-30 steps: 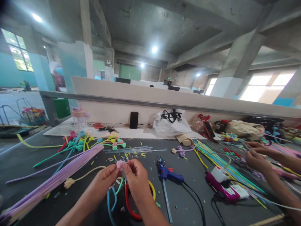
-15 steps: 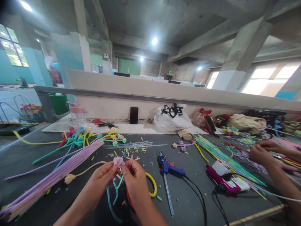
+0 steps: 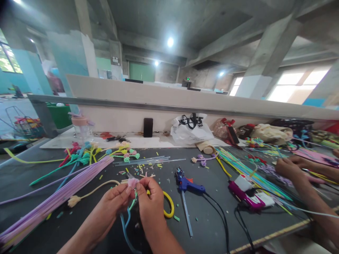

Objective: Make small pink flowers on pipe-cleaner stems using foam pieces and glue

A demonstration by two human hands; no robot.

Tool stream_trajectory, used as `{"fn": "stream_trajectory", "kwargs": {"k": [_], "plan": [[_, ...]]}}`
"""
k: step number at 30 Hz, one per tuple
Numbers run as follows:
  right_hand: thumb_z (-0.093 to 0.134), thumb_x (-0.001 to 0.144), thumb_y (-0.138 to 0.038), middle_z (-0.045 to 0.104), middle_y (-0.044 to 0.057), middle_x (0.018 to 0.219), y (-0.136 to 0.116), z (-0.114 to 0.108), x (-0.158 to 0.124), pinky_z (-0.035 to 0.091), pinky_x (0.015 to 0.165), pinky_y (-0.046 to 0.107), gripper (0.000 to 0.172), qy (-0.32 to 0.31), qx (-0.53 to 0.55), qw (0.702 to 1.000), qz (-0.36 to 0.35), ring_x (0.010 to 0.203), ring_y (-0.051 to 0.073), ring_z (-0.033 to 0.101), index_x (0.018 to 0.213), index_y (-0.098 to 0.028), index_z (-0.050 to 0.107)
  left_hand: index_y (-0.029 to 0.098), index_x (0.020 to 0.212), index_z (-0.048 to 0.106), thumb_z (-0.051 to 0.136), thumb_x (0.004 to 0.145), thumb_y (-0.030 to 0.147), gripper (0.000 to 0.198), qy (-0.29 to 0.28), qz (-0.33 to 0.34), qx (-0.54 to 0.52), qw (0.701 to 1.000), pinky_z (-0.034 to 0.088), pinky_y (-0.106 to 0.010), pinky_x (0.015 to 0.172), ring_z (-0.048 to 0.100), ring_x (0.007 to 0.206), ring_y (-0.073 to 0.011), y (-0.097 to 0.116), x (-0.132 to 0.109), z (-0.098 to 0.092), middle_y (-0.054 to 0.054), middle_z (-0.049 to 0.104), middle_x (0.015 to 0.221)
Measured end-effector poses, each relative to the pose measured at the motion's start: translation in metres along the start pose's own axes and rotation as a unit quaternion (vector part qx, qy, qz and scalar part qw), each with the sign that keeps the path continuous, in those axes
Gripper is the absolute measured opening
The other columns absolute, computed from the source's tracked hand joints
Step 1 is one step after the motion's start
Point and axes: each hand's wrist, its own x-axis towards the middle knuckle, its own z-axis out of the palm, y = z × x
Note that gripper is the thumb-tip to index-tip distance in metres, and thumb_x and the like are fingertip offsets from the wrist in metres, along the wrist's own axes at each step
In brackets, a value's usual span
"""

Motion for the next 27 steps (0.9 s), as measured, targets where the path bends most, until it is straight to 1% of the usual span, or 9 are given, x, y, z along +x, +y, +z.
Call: {"fn": "stream_trajectory", "kwargs": {"k": [4,6,8,10,13,15,18,21,27], "plan": [[0.056,0.076,-0.031,0.058,0.001,0.067,0.004,0.001,-0.003,0.041,0.061,0.025,0.014,0.045,-0.075,0.996,-0.034,0.066,0.016,0.052,0.069,-0.018,0.058,0.015,0.069,0.053,0.051,0.080,0.045,0.032,-0.014,-0.014,-0.017,1.000,0.019,-0.022,0.048,0.023,0.052,-0.0079,-0.001,0.000,0.001,0.005,0.036,0.058],[0.056,0.076,-0.030,0.059,0.002,0.069,0.006,0.001,-0.004,0.041,0.063,0.026,0.014,0.050,-0.099,0.993,-0.041,0.069,0.017,0.053,0.069,-0.019,0.058,0.015,0.068,0.053,0.053,0.079,0.045,0.032,-0.016,-0.022,-0.036,0.999,0.018,-0.021,0.047,0.022,0.051,-0.0074,-0.002,0.000,0.000,0.005,0.035,0.057],[0.056,0.077,-0.030,0.059,0.003,0.069,0.006,-0.002,-0.004,0.041,0.065,0.027,0.014,0.032,-0.120,0.991,-0.044,0.070,0.018,0.053,0.069,-0.019,0.059,0.014,0.066,0.053,0.054,0.079,0.043,0.032,-0.013,-0.029,-0.061,0.998,0.017,-0.020,0.046,0.022,0.050,-0.0068,-0.001,0.001,-0.003,0.005,0.036,0.057],[0.055,0.079,-0.030,0.060,0.002,0.070,0.004,-0.006,-0.004,0.042,0.066,0.027,0.013,0.005,-0.123,0.991,-0.057,0.071,0.018,0.054,0.074,-0.019,0.059,0.014,0.067,0.055,0.057,0.078,0.041,0.030,-0.013,-0.041,-0.086,0.995,0.018,-0.019,0.045,0.023,0.050,-0.0063,0.000,0.002,-0.005,0.005,0.038,0.058],[0.052,0.082,-0.027,0.061,0.003,0.080,-0.001,-0.012,-0.002,0.043,0.070,0.028,0.014,-0.008,-0.103,0.987,-0.121,0.075,0.017,0.056,0.090,-0.020,0.060,0.013,0.069,0.057,0.059,0.077,0.039,0.027,-0.021,-0.055,-0.103,0.993,0.020,-0.018,0.046,0.026,0.051,-0.0060,0.002,0.001,-0.008,0.004,0.039,0.058],[0.051,0.082,-0.023,0.062,0.004,0.087,-0.004,-0.016,0.000,0.043,0.073,0.028,0.016,-0.016,-0.111,0.977,-0.179,0.080,0.017,0.056,0.095,-0.021,0.061,0.013,0.072,0.058,0.058,0.078,0.038,0.026,-0.024,-0.059,-0.104,0.992,0.022,-0.017,0.047,0.028,0.051,-0.0056,0.001,0.000,-0.010,0.003,0.041,0.059],[0.052,0.082,-0.019,0.064,0.004,0.089,-0.006,-0.018,0.003,0.042,0.077,0.030,0.017,-0.044,-0.154,0.956,-0.246,0.085,0.018,0.057,0.094,-0.023,0.064,0.012,0.078,0.060,0.058,0.078,0.037,0.025,-0.031,-0.063,-0.103,0.992,0.021,-0.017,0.047,0.028,0.051,-0.0049,-0.001,0.000,-0.011,0.002,0.044,0.063],[0.054,0.082,-0.019,0.065,0.003,0.086,-0.002,-0.018,0.004,0.041,0.077,0.031,0.015,-0.041,-0.193,0.940,-0.280,0.084,0.018,0.058,0.092,-0.024,0.065,0.012,0.080,0.061,0.057,0.079,0.038,0.026,-0.037,-0.059,-0.106,0.992,0.021,-0.017,0.047,0.026,0.051,-0.0048,-0.003,0.001,-0.011,0.002,0.043,0.063],[0.052,0.083,-0.017,0.063,0.003,0.083,0.007,-0.018,0.004,0.035,0.078,0.033,0.011,-0.012,-0.269,0.906,-0.326,0.083,0.018,0.057,0.084,-0.022,0.062,0.012,0.067,0.057,0.059,0.076,0.039,0.029,-0.029,-0.059,-0.099,0.993,0.020,-0.018,0.046,0.025,0.050,-0.0056,-0.001,0.002,-0.012,0.004,0.038,0.056]]}}
